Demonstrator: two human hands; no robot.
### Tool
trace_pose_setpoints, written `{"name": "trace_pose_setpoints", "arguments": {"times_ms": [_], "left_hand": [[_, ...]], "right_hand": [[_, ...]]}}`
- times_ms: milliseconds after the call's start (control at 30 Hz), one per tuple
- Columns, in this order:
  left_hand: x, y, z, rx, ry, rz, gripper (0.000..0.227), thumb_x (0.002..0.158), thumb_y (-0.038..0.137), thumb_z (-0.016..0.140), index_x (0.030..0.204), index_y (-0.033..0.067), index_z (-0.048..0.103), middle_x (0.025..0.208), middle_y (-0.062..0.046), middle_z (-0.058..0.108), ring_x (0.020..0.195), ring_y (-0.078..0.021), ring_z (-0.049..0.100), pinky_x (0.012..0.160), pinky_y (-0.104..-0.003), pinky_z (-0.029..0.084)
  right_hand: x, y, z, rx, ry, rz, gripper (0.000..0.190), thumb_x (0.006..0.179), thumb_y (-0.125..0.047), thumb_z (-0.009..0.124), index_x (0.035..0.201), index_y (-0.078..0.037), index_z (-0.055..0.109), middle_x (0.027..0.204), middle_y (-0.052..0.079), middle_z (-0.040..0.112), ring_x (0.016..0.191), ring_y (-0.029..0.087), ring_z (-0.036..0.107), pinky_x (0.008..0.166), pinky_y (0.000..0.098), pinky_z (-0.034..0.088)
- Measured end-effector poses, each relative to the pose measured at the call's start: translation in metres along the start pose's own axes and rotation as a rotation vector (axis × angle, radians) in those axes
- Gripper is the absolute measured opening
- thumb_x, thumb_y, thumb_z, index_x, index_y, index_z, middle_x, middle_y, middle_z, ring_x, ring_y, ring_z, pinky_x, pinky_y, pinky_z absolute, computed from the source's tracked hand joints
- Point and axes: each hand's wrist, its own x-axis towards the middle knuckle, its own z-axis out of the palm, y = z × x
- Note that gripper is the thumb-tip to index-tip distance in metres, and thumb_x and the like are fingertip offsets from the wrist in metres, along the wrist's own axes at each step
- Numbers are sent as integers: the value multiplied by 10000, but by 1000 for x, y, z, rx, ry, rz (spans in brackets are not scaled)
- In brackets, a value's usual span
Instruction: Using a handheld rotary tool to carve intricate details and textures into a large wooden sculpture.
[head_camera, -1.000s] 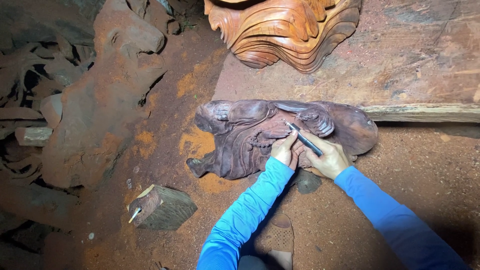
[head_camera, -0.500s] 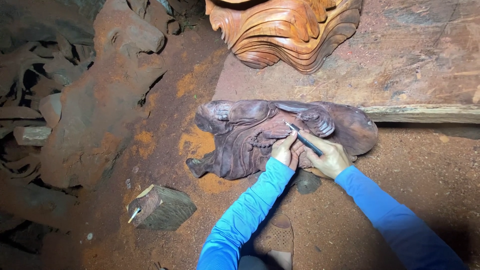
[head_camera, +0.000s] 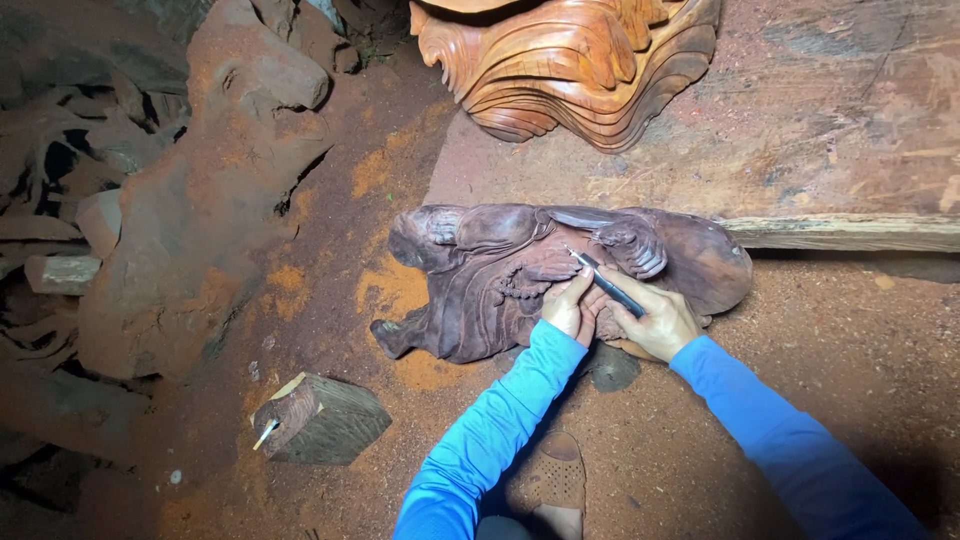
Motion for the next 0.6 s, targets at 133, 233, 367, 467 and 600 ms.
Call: {"name": "trace_pose_setpoints", "arguments": {"times_ms": [133,233,367,467,600], "left_hand": [[-11,8,13,25,-15,16,146,926,142,771,877,5,759,883,-187,767,786,-263,776,761,-368,655],[-14,8,13,26,-34,11,136,937,146,758,906,14,756,903,-180,769,804,-260,775,765,-364,656],[-12,6,11,26,-32,8,142,944,152,755,917,12,755,917,-184,769,807,-261,775,774,-368,655],[-6,1,2,22,-15,-2,146,946,153,755,924,8,756,925,-189,770,812,-268,776,768,-369,659],[-5,1,2,13,-12,-12,147,958,155,740,940,10,754,931,-183,771,821,-268,776,769,-362,662]], "right_hand": [[-2,7,2,-8,0,-23,473,827,-200,743,1291,-294,733,1189,94,760,1043,334,710,800,476,609],[-4,7,4,-1,28,-64,441,828,-181,751,1262,-260,742,1170,90,770,1032,332,717,790,453,615],[-6,8,9,-11,54,-75,422,828,-200,761,1245,-266,748,1156,73,776,1027,316,723,795,436,614],[-6,9,12,-10,69,-76,420,829,-200,761,1244,-260,746,1160,73,774,1031,310,722,794,431,615],[-4,7,10,1,77,-87,425,826,-189,762,1247,-240,753,1153,86,773,1034,315,720,799,436,616]]}}
